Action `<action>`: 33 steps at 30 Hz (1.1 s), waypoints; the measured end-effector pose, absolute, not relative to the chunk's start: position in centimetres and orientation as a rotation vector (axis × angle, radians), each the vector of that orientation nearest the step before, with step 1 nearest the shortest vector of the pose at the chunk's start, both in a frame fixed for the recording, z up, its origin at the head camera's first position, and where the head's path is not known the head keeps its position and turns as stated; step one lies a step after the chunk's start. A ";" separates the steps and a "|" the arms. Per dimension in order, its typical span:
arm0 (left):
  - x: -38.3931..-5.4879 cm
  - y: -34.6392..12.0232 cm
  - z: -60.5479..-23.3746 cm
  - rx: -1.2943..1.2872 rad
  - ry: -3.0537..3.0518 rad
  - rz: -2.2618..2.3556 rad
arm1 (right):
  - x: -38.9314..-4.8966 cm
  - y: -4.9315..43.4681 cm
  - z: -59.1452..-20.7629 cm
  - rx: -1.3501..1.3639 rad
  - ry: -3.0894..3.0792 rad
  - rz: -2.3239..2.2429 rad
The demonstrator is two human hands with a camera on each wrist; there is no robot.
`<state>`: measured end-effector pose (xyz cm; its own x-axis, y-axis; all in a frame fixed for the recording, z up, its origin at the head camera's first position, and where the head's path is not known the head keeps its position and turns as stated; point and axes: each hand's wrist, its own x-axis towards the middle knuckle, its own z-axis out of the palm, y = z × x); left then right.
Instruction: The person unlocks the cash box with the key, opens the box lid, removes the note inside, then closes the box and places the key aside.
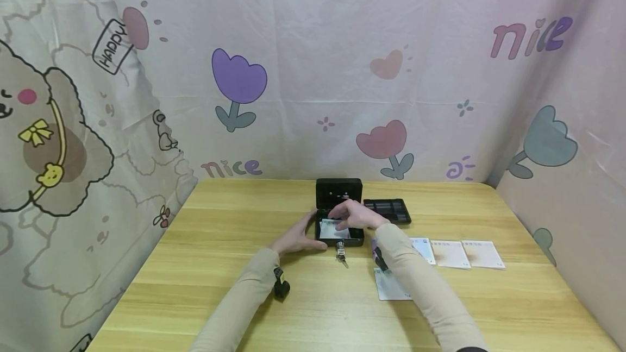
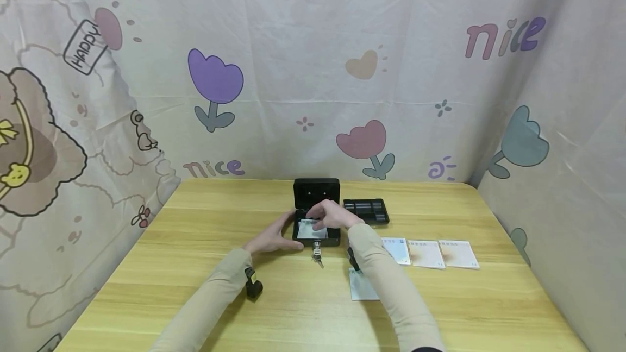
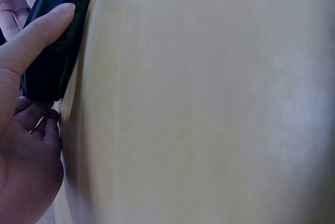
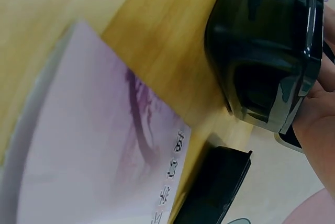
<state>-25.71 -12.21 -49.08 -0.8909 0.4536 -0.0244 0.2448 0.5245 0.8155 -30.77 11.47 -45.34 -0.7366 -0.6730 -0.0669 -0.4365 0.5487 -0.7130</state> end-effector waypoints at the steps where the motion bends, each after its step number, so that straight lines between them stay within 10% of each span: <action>1: -25.7 -12.2 -49.1 0.591 2.532 1.298 | -30.8 11.5 -45.4 -0.905 2.455 -0.994; 33: -25.6 -12.2 -48.9 0.577 2.536 1.297 | -30.4 11.2 -45.1 -0.921 2.506 -1.019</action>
<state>-25.56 -12.18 -48.93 -0.8945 0.4461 -0.0286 0.2378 0.5292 0.8145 -30.44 11.16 -45.12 -0.7564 -0.6538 -0.0205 -0.4541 0.5474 -0.7030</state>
